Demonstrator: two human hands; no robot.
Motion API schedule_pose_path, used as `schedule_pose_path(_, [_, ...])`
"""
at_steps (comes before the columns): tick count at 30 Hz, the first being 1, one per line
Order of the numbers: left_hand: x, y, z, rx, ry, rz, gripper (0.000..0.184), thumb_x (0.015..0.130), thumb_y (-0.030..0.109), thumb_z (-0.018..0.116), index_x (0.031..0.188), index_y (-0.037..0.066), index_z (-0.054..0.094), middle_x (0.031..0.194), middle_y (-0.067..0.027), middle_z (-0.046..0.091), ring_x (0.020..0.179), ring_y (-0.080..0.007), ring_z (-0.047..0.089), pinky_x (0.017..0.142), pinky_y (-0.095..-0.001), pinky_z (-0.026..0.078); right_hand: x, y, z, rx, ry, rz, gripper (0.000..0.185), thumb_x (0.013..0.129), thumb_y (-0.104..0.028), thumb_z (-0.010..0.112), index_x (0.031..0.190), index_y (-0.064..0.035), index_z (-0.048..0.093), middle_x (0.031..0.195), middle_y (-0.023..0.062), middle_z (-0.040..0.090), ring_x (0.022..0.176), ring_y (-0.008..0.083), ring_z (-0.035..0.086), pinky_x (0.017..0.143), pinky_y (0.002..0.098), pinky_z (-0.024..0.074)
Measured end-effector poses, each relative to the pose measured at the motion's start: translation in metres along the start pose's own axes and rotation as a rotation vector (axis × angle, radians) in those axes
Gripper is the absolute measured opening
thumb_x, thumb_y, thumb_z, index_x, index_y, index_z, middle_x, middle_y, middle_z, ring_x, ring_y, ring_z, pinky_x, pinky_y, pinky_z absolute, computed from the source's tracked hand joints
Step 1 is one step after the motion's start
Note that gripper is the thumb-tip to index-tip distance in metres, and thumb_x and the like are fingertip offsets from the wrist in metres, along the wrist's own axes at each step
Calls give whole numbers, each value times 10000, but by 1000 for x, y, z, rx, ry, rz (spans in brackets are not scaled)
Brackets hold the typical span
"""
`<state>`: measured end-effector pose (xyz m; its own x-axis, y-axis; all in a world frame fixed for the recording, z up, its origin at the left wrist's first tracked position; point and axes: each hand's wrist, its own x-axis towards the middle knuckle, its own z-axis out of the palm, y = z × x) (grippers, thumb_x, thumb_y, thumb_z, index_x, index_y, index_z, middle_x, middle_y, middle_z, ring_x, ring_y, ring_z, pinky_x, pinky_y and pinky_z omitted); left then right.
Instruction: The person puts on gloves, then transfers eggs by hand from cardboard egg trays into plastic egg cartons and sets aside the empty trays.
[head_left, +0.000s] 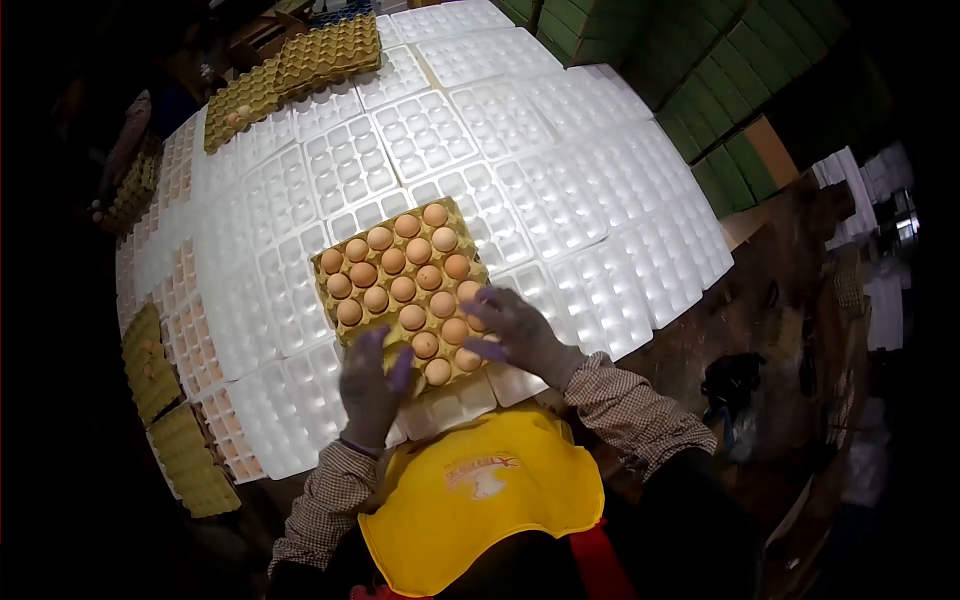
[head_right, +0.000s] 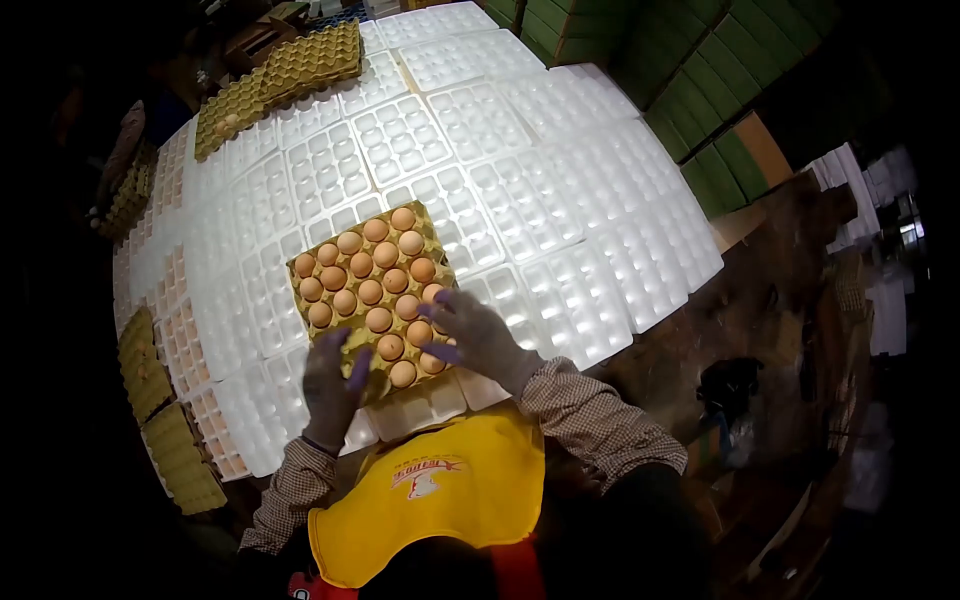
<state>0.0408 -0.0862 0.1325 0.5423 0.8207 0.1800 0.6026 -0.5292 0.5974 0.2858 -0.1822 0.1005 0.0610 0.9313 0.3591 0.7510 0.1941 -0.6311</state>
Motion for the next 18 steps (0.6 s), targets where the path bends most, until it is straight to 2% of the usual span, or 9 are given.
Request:
schedule_pose_path(2, [-35,24,33,158,-261,151,406,849,259,764,1189,78,634,1097,-155,646,1033,-350,617,850,-461,526,-29,-8,20,-315,-304,-197,425,800,-216,778,1198,-160,639,1096,91,596,1002,308,611,825,397,564])
schedule_pose_path(3, [-49,17,62,303,-207,171,360,852,224,722,1174,100,620,1079,-132,625,997,-344,611,821,-484,533,-33,-5,27,-307,-298,-209,385,802,-205,764,1167,-173,644,1070,74,591,988,294,607,804,393,563])
schedule_pose_path(7, [-43,9,53,-1,-189,141,368,790,140,767,1125,80,628,1060,-147,635,989,-372,607,807,-481,528,-28,5,26,-294,-318,-293,251,830,-176,713,1073,-208,656,1014,35,585,973,257,593,757,382,553])
schedule_pose_path(10, [-30,-17,35,-739,-291,-406,274,896,112,720,1140,28,630,908,-72,646,803,-234,656,763,-353,563,-29,2,28,-251,-324,-269,174,856,-184,691,1025,-215,661,1018,39,581,1019,264,576,807,418,528])
schedule_pose_path(12, [-16,-26,9,-1267,-186,-828,277,973,196,662,1179,13,633,941,-48,649,839,-132,652,757,-291,554,-32,-2,26,-243,-288,-272,170,865,-185,681,1030,-220,665,1024,42,577,1021,277,575,830,437,515])
schedule_pose_path(14, [-19,-55,24,-1145,-232,-717,300,964,209,676,1203,34,626,954,-82,661,849,-196,679,776,-335,563,-37,-3,34,-284,-195,-298,160,872,-200,675,1031,-219,667,1040,50,569,1029,294,570,852,465,498])
schedule_pose_path(16, [-36,-3,28,-247,-216,-133,340,929,205,710,1223,60,623,998,-124,653,885,-301,680,797,-408,556,-44,4,49,-348,-222,-296,198,858,-204,691,1056,-212,674,1061,63,576,1034,297,570,857,462,497])
schedule_pose_path(17, [-44,10,34,-69,-208,44,428,862,229,769,1235,76,624,1096,-165,639,963,-380,658,831,-456,542,-35,5,38,-287,-271,-301,291,817,-175,725,1108,-184,700,1100,97,612,974,307,583,847,424,505])
schedule_pose_path(18, [-49,11,42,-41,-199,52,450,842,241,786,1230,77,628,1107,-167,634,981,-385,652,839,-461,540,-31,5,30,-72,-243,-182,264,844,-169,703,1108,-168,695,1098,93,618,974,291,590,850,414,509])
